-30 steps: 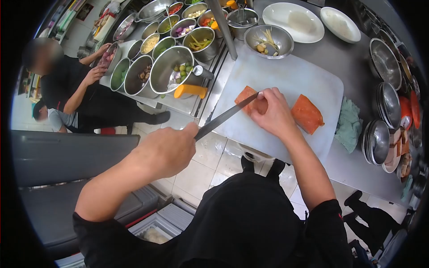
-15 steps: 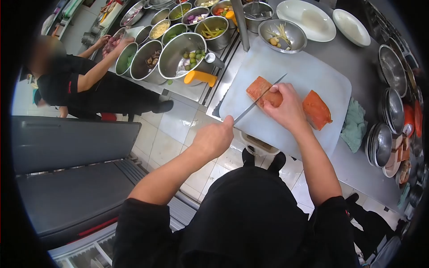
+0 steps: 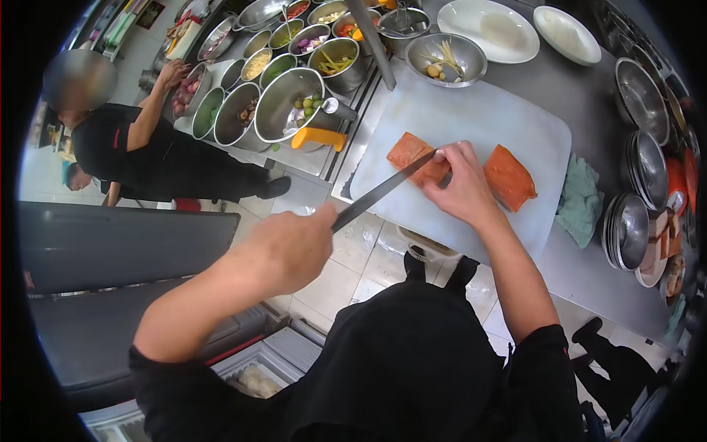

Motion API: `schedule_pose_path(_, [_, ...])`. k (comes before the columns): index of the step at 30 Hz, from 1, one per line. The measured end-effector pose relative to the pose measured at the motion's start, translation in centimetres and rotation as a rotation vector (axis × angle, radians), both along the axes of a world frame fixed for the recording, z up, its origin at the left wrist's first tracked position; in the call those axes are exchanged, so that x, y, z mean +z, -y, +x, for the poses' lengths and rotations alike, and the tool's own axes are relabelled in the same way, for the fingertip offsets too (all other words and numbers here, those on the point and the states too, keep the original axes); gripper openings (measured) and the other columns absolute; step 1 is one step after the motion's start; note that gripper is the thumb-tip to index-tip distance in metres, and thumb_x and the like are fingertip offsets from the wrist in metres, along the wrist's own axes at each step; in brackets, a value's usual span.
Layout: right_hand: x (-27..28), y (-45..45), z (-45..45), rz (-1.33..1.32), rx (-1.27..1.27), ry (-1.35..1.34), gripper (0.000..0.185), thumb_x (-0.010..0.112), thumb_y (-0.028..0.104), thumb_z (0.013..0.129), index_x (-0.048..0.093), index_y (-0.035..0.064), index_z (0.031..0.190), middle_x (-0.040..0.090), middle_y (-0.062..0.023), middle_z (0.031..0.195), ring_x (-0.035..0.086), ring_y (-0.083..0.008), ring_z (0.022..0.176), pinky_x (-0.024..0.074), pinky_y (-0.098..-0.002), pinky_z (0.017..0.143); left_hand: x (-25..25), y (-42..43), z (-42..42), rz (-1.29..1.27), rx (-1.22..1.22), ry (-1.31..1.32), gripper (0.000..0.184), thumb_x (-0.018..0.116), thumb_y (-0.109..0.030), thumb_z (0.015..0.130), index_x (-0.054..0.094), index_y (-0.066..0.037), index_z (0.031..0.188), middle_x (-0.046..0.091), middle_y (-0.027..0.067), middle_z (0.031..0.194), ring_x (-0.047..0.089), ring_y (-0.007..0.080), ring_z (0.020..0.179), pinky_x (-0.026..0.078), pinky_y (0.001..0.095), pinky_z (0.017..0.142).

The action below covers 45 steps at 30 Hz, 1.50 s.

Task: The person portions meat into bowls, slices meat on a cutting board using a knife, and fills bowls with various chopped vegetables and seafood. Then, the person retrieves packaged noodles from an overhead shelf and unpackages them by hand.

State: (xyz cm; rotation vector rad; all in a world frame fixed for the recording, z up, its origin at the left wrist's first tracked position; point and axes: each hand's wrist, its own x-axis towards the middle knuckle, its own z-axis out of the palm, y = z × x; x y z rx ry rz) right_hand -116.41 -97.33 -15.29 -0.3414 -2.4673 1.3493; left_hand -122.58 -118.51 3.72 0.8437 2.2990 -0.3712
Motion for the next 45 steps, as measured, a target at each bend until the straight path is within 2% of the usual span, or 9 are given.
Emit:
schedule_pose_path(2, [-0.3, -0.3, -0.1, 0.007, -0.015, -0.005, 0.031, 0.07, 0.013, 0.069, 0.056, 0.0039, 0.095, 0.05, -0.0116, 0.103, 0.053, -0.0308, 0.097, 0.0472, -0.0393, 0.082, -0.4, -0.1, 0.1, -0.029, 0.013, 0.032, 0.016, 0.043, -0.014, 0.095, 0.046, -0.001, 0.101, 0.064, 0.024, 0.076, 0.064, 0.043, 0.076, 0.05, 0.0525, 0.071])
schedule_pose_path(6, [-0.7, -0.1, -0.1, 0.034, -0.008, -0.017, 0.029, 0.07, 0.013, 0.068, 0.058, 0.0043, 0.093, 0.052, -0.0114, 0.1, 0.054, -0.0309, 0.095, 0.0477, -0.0395, 0.081, -8.0, -4.2, -0.1, 0.1, 0.044, 0.011, 0.02, 0.037, -0.01, 0.093, 0.046, 0.0, 0.108, 0.066, 0.0257, 0.082, 0.066, 0.0426, 0.082, 0.051, 0.0521, 0.074])
schedule_pose_path(10, [-1.6, 0.3, -0.3, 0.095, -0.049, -0.138, 0.031, 0.071, 0.014, 0.068, 0.058, 0.0044, 0.094, 0.053, -0.011, 0.099, 0.056, -0.0301, 0.093, 0.0486, -0.0385, 0.081, -4.7, -0.1, 1.5, 0.113, 0.074, 0.043, 0.018, 0.04, -0.011, 0.092, 0.045, 0.0, 0.106, 0.066, 0.0262, 0.08, 0.065, 0.0434, 0.081, 0.05, 0.0527, 0.073])
schedule_pose_path(13, [-2.0, 0.5, -0.2, 0.055, -0.031, -0.087, 0.033, 0.072, 0.015, 0.068, 0.058, 0.0043, 0.095, 0.054, -0.0109, 0.099, 0.057, -0.0293, 0.093, 0.0493, -0.0375, 0.081, -8.8, 1.1, 1.9, 0.224, 0.104, 0.008, 0.017, 0.042, -0.013, 0.092, 0.045, -0.001, 0.103, 0.065, 0.0265, 0.079, 0.065, 0.0447, 0.079, 0.05, 0.0537, 0.072])
schedule_pose_path(14, [-1.6, 0.3, -0.2, 0.055, -0.029, -0.049, 0.033, 0.072, 0.015, 0.068, 0.058, 0.0042, 0.096, 0.054, -0.011, 0.099, 0.057, -0.0291, 0.093, 0.0494, -0.0373, 0.081, -9.8, -0.6, 1.6, 0.097, 0.15, 0.057, 0.021, 0.04, -0.01, 0.092, 0.047, -0.001, 0.11, 0.067, 0.0239, 0.088, 0.066, 0.0406, 0.087, 0.05, 0.0518, 0.077])
schedule_pose_path(25, [-0.5, 0.4, 0.0, 0.112, -0.026, 0.033, 0.031, 0.072, 0.014, 0.07, 0.057, 0.0035, 0.096, 0.054, -0.0117, 0.102, 0.057, -0.029, 0.096, 0.0484, -0.037, 0.083, -11.0, 1.7, 2.2, 0.25, 0.157, 0.073, 0.017, 0.04, -0.009, 0.091, 0.046, -0.001, 0.106, 0.066, 0.0255, 0.084, 0.065, 0.0425, 0.082, 0.051, 0.0522, 0.073])
schedule_pose_path(30, [0.1, 1.1, -0.1, 0.057, -0.055, -0.099, 0.031, 0.071, 0.014, 0.072, 0.058, 0.0035, 0.097, 0.053, -0.0118, 0.103, 0.055, -0.0303, 0.098, 0.0469, -0.0381, 0.086, -4.4, 5.0, 1.4, 0.289, 0.143, -0.002, 0.017, 0.046, -0.015, 0.092, 0.045, -0.002, 0.103, 0.064, 0.023, 0.072, 0.063, 0.0452, 0.071, 0.049, 0.0546, 0.067])
schedule_pose_path(35, [0.2, 1.9, -2.4, 0.175, -0.03, -0.14, 0.03, 0.072, 0.016, 0.072, 0.059, 0.0037, 0.097, 0.053, -0.0119, 0.102, 0.054, -0.0313, 0.099, 0.0466, -0.0387, 0.086, -5.4, 4.8, -0.9, 0.363, 0.085, -0.092, 0.015, 0.048, -0.016, 0.094, 0.044, -0.001, 0.096, 0.058, 0.0225, 0.059, 0.059, 0.0456, 0.06, 0.046, 0.0557, 0.061])
schedule_pose_path(45, [-0.8, 1.5, -2.7, 0.153, -0.042, -0.061, 0.027, 0.071, 0.016, 0.069, 0.058, 0.004, 0.09, 0.053, -0.0129, 0.099, 0.054, -0.0316, 0.094, 0.0472, -0.0388, 0.081, -5.9, 3.6, -0.3, 0.21, 0.106, 0.004, 0.016, 0.044, -0.017, 0.095, 0.046, -0.002, 0.1, 0.064, 0.0227, 0.071, 0.063, 0.0441, 0.072, 0.049, 0.0541, 0.069])
